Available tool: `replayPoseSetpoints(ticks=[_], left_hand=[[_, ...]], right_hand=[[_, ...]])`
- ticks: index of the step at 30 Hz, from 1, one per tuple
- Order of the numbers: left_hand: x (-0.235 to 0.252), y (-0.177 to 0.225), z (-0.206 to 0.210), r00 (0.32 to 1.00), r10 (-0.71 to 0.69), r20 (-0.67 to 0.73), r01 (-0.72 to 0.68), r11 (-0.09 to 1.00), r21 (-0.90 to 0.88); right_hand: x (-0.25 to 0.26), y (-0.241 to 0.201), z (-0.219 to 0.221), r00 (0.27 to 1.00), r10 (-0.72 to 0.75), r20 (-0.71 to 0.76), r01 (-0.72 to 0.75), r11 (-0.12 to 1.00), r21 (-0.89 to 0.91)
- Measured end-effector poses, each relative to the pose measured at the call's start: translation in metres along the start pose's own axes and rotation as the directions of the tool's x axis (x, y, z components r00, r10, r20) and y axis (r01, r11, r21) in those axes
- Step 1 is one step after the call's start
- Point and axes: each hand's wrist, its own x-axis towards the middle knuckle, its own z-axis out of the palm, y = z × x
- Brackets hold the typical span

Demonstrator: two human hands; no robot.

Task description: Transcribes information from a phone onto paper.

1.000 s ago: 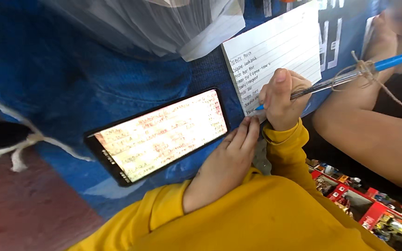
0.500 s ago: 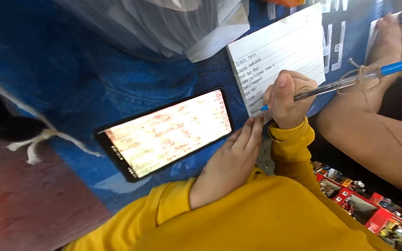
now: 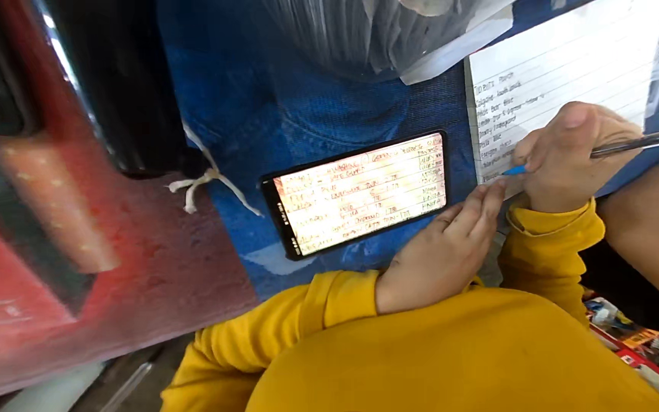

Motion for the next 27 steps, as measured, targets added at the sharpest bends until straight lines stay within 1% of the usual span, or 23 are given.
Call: replayPoseSetpoints(ticks=[2,3,4,5,6,8,10,12,17,19,22,24,27], left_hand=[[-0.001,-0.001,0.000,1.000,0.003,-0.004,-0.002,0.999,0.032],[-0.001,-0.001,0.000,1.000,0.001,-0.007,-0.001,1.000,0.028],[-0.001,-0.001,0.000,1.000,0.000,-0.013,0.000,1.000,-0.003],[-0.001,-0.001,0.000,1.000,0.000,-0.012,0.000,0.999,-0.036],[-0.001,-0.001,0.000,1.000,0.001,-0.011,-0.002,0.998,-0.055],[-0.002,-0.001,0.000,1.000,-0.007,-0.020,0.006,0.998,-0.057],[-0.001,-0.001,0.002,0.999,-0.014,-0.037,0.012,0.999,-0.047],[-0.002,0.000,0.003,0.998,-0.017,-0.054,0.014,0.999,-0.048],[-0.002,0.000,0.002,0.999,-0.005,-0.047,0.004,1.000,-0.029],[-0.002,-0.001,0.001,0.999,-0.004,-0.035,0.004,1.000,-0.014],[-0.002,0.000,0.002,0.999,-0.021,-0.050,0.018,0.998,-0.066],[-0.002,-0.001,0.002,0.999,-0.010,-0.033,0.009,0.999,-0.052],[-0.002,0.000,0.002,1.000,-0.011,-0.021,0.010,0.999,-0.048]], right_hand=[[0.001,-0.009,0.003,0.994,0.099,-0.046,-0.098,0.995,0.023],[0.002,-0.016,0.006,0.988,0.139,-0.069,-0.139,0.990,0.003],[0.003,-0.022,0.009,0.982,0.161,-0.100,-0.165,0.986,-0.031],[0.002,-0.018,0.007,0.986,0.137,-0.099,-0.143,0.988,-0.063],[0.002,-0.018,0.006,0.986,0.144,-0.089,-0.152,0.984,-0.092],[0.008,-0.033,0.008,0.956,0.275,-0.097,-0.287,0.948,-0.136],[0.001,-0.012,0.005,0.983,0.129,-0.131,-0.139,0.988,-0.073],[-0.003,-0.002,0.004,0.988,0.050,-0.147,-0.059,0.997,-0.053],[-0.001,-0.001,0.002,0.994,0.044,-0.104,-0.049,0.998,-0.050],[-0.001,-0.001,0.002,0.993,0.042,-0.114,-0.046,0.998,-0.031],[0.000,-0.001,0.001,0.994,0.051,-0.096,-0.052,0.999,-0.010],[0.000,-0.001,0.001,0.992,0.063,-0.114,-0.063,0.998,0.006],[0.000,-0.001,0.002,0.992,0.044,-0.115,-0.046,0.999,-0.022]])
